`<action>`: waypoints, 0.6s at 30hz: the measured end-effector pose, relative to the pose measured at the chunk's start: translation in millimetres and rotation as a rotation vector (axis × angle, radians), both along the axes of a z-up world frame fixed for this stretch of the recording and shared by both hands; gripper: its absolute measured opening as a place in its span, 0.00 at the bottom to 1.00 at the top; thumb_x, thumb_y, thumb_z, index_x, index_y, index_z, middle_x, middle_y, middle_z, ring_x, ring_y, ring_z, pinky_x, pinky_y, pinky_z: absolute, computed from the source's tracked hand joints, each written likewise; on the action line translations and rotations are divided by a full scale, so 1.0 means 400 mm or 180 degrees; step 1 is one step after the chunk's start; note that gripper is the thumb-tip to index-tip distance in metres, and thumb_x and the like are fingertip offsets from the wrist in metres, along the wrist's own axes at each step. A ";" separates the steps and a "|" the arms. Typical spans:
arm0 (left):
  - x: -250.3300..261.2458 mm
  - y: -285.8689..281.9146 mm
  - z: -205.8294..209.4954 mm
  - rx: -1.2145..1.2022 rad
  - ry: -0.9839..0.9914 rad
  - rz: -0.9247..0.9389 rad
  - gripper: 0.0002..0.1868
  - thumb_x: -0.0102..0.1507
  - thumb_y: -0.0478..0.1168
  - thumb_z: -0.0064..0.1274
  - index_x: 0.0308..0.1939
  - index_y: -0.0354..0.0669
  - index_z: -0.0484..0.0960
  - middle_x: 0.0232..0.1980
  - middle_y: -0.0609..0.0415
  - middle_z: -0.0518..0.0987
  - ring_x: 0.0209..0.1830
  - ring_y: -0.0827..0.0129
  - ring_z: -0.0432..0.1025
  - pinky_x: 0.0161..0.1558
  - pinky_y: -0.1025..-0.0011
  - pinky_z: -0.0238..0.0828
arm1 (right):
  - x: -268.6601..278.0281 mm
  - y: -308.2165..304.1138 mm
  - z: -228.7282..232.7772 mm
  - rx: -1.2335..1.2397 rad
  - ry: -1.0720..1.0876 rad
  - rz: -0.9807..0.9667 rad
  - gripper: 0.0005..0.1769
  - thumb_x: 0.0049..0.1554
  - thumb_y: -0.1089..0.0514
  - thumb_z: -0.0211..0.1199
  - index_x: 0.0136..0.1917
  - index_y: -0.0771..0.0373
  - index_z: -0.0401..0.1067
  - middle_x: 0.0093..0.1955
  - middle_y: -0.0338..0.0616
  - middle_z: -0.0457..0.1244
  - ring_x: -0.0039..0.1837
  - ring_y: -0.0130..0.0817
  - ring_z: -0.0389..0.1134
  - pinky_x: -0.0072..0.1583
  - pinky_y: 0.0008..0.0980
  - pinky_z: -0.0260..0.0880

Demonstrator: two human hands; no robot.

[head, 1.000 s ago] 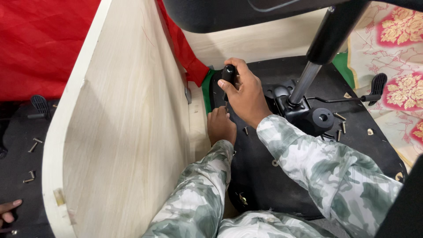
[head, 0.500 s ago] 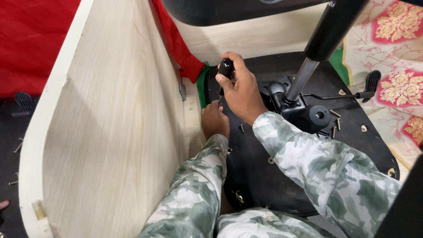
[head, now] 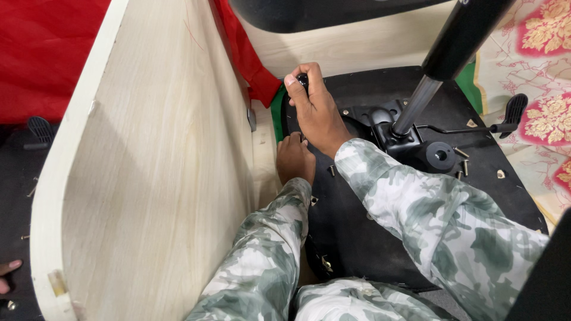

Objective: The person uses a screwdriver to fasten screws into the underside of an office chair seat, securing the seat to the central gas-lift mechanism. The person works on multiple screw holes around the seat base.

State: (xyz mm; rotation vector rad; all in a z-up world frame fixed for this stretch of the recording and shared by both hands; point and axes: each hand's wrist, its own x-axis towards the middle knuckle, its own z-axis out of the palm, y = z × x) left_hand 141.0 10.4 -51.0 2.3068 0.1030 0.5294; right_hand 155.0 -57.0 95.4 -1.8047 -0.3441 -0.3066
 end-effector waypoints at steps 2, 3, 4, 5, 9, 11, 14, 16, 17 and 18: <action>-0.001 -0.003 0.004 0.0051 0.0110 -0.0045 0.06 0.63 0.35 0.53 0.43 0.39 0.79 0.43 0.50 0.79 0.46 0.53 0.71 0.50 0.59 0.68 | 0.012 0.012 -0.006 0.0011 0.0188 -0.0088 0.14 0.69 0.47 0.48 0.56 0.59 0.63 0.40 0.39 0.61 0.45 0.25 0.65 0.50 0.29 0.70; -0.002 -0.002 0.004 0.0076 0.0169 -0.0066 0.05 0.63 0.35 0.53 0.43 0.39 0.79 0.43 0.50 0.79 0.46 0.53 0.71 0.50 0.58 0.68 | 0.018 0.013 -0.011 0.0202 0.0168 -0.0023 0.13 0.69 0.48 0.49 0.55 0.60 0.64 0.41 0.38 0.61 0.45 0.25 0.65 0.51 0.29 0.70; -0.003 0.000 0.004 0.0113 0.0097 -0.0062 0.06 0.63 0.35 0.54 0.43 0.39 0.79 0.42 0.50 0.78 0.46 0.53 0.71 0.50 0.59 0.68 | 0.024 0.015 -0.015 0.0393 0.0148 0.0043 0.13 0.68 0.49 0.50 0.54 0.60 0.65 0.41 0.38 0.61 0.46 0.24 0.64 0.51 0.28 0.70; -0.004 0.000 0.003 0.0142 0.0024 -0.0066 0.06 0.63 0.35 0.54 0.43 0.39 0.79 0.42 0.50 0.78 0.46 0.53 0.71 0.50 0.59 0.68 | 0.030 0.013 -0.020 0.0578 0.0127 0.0100 0.13 0.68 0.50 0.51 0.53 0.61 0.65 0.42 0.38 0.61 0.46 0.24 0.64 0.52 0.28 0.70; -0.011 0.000 -0.001 0.0139 -0.0088 -0.0060 0.06 0.63 0.35 0.54 0.44 0.40 0.79 0.42 0.51 0.78 0.45 0.54 0.71 0.50 0.60 0.68 | 0.055 -0.013 -0.030 0.0973 0.0209 0.0257 0.13 0.66 0.51 0.50 0.51 0.63 0.67 0.43 0.38 0.62 0.48 0.25 0.64 0.52 0.28 0.69; -0.011 -0.001 -0.001 0.0134 -0.0179 -0.0036 0.07 0.62 0.35 0.55 0.44 0.39 0.80 0.42 0.50 0.78 0.45 0.54 0.71 0.50 0.59 0.68 | 0.065 -0.024 -0.029 0.1203 0.0341 0.0324 0.14 0.65 0.52 0.49 0.49 0.65 0.68 0.45 0.38 0.62 0.47 0.25 0.63 0.50 0.29 0.67; -0.009 -0.001 0.000 0.0081 -0.0121 -0.0019 0.08 0.62 0.36 0.56 0.45 0.39 0.80 0.42 0.51 0.78 0.44 0.54 0.71 0.50 0.59 0.68 | 0.066 -0.033 -0.025 0.1564 0.0735 0.0302 0.11 0.61 0.51 0.51 0.49 0.60 0.65 0.43 0.38 0.63 0.45 0.27 0.66 0.49 0.29 0.70; -0.010 0.000 -0.001 0.0032 -0.0097 -0.0017 0.08 0.63 0.36 0.56 0.44 0.39 0.80 0.42 0.51 0.78 0.44 0.54 0.71 0.51 0.60 0.68 | 0.064 -0.035 -0.020 0.1378 0.0711 0.0410 0.10 0.62 0.51 0.53 0.49 0.59 0.63 0.43 0.39 0.64 0.46 0.26 0.66 0.50 0.29 0.71; -0.009 0.001 0.000 0.0007 -0.0129 -0.0012 0.08 0.62 0.36 0.56 0.44 0.39 0.81 0.42 0.51 0.78 0.45 0.54 0.70 0.51 0.60 0.68 | 0.063 -0.033 -0.016 0.1289 0.0694 0.0465 0.10 0.63 0.51 0.54 0.48 0.59 0.62 0.43 0.39 0.65 0.46 0.26 0.67 0.50 0.29 0.71; -0.009 0.002 0.000 -0.0017 -0.0162 -0.0007 0.08 0.62 0.37 0.57 0.44 0.39 0.81 0.42 0.51 0.78 0.45 0.54 0.70 0.51 0.60 0.68 | 0.060 -0.028 -0.014 0.1103 0.0440 0.0431 0.11 0.65 0.51 0.54 0.48 0.60 0.63 0.44 0.39 0.64 0.47 0.26 0.66 0.52 0.29 0.70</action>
